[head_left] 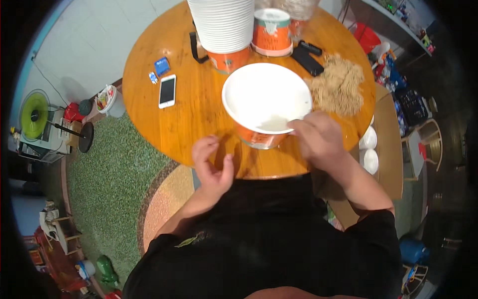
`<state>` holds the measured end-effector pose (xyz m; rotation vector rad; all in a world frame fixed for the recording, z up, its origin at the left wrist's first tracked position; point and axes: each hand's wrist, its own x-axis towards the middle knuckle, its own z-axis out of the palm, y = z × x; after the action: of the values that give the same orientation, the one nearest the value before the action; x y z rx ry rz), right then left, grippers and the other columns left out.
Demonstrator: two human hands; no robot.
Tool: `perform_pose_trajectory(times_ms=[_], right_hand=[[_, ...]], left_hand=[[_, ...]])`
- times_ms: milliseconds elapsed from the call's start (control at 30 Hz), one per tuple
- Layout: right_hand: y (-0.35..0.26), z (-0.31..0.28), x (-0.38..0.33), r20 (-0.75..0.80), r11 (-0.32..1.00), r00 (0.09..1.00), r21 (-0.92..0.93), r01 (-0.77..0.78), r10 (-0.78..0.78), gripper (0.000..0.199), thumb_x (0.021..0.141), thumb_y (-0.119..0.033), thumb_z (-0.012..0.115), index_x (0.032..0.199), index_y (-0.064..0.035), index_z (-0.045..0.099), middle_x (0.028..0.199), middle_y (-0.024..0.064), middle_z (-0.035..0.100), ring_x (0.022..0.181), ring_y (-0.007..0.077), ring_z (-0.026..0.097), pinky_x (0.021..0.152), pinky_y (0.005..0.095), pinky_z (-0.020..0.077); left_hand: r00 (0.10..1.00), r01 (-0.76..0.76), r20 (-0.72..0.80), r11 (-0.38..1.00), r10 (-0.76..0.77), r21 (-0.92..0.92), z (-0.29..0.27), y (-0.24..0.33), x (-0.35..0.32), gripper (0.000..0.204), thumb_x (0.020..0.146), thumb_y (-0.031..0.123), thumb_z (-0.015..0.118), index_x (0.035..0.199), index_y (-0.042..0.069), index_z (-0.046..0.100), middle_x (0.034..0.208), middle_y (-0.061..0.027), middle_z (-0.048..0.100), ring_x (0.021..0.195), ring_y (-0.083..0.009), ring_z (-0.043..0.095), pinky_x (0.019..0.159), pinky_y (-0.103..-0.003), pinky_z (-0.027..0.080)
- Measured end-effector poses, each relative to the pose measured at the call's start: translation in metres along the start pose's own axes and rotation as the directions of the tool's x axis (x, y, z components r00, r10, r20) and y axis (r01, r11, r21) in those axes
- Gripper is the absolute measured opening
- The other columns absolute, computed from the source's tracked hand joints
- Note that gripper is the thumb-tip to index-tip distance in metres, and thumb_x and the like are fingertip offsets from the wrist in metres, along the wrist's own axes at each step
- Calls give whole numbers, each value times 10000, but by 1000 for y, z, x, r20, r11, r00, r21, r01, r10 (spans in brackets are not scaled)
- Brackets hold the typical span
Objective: Attaching plastic handles to decorative buckets and stacking them.
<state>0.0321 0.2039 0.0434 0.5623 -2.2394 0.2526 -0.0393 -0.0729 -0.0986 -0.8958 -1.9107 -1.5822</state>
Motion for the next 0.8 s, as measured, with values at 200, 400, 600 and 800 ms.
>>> perform_pose_trajectory(times_ms=[200,400,600,800], right_hand=[[-25,25,-34,89,971,996,241,-3,-19,356,760,58,790,1109,-6,789,920,118,654,801,302,683,673,392,579],[-29,25,-56,33,875,947,375,-307,319,274,849,61,811,1112,-18,803,942,144,722,806,311,704,704,369,575],[-1,3,-119,122,492,577,399,-774,808,92,980,-57,761,1059,-25,797,885,131,755,783,233,723,707,329,552],[37,-25,-147,100,538,546,101,-837,832,266,1001,-182,781,839,8,691,766,166,650,678,309,627,632,405,472]], left_hand=[[875,-369,433,877,215,309,-22,54,65,690,844,371,914,1407,96,624,1495,-183,599,1453,-433,529,1217,-600,373],[804,-346,573,907,155,240,-15,48,77,260,797,103,866,1043,142,791,980,-11,729,1089,-233,718,1165,-545,425],[737,-325,675,884,15,335,-30,56,100,351,784,-47,749,1101,103,768,1075,-67,729,1226,-304,697,1271,-592,335],[707,-328,707,878,-15,348,-19,70,105,376,820,71,818,1189,75,744,1216,-98,710,1357,-347,627,1291,-609,302]])
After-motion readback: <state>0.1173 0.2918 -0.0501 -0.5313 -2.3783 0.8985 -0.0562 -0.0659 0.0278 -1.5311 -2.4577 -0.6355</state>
